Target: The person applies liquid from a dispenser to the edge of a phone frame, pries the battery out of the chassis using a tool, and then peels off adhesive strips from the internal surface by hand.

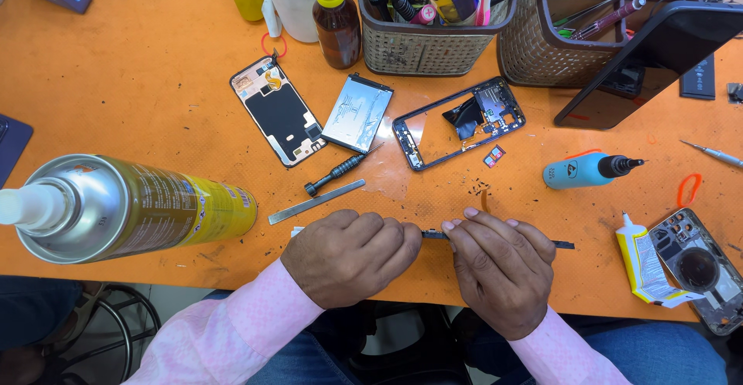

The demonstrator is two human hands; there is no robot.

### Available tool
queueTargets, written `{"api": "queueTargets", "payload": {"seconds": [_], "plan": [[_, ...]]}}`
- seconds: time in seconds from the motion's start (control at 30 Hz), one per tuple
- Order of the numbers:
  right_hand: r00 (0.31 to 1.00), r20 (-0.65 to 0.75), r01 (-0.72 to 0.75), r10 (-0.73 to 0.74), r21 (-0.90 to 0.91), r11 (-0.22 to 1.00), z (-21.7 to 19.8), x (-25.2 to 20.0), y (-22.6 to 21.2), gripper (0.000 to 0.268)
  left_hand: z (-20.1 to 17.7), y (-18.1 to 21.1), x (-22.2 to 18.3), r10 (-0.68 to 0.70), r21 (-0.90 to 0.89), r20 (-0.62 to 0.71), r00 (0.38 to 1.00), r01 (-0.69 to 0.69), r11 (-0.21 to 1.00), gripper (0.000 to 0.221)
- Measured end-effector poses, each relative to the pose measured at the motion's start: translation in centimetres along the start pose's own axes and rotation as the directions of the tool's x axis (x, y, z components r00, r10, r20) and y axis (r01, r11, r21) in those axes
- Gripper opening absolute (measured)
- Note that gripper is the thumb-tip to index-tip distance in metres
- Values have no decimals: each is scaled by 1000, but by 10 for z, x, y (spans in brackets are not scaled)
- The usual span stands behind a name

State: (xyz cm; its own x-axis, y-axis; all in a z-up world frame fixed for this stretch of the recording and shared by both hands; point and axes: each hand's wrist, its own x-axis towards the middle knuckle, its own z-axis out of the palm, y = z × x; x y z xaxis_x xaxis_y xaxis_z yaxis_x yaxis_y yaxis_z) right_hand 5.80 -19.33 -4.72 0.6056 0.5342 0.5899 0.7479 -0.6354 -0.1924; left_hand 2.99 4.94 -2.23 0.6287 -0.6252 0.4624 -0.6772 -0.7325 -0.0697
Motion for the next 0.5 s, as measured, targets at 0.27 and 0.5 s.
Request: {"api": "queueTargets", "payload": {"seconds": [0.27, 0.5], "plan": [[998, 61, -37, 33, 58, 998, -18, 4, -8, 39, -9, 21, -5, -181, -119, 8, 984, 180, 976, 28], [994, 104, -35, 23, 111, 993, -33, -10, -11, 55, -20, 24, -9, 78, 154, -83, 993, -65, 986, 24]]}}
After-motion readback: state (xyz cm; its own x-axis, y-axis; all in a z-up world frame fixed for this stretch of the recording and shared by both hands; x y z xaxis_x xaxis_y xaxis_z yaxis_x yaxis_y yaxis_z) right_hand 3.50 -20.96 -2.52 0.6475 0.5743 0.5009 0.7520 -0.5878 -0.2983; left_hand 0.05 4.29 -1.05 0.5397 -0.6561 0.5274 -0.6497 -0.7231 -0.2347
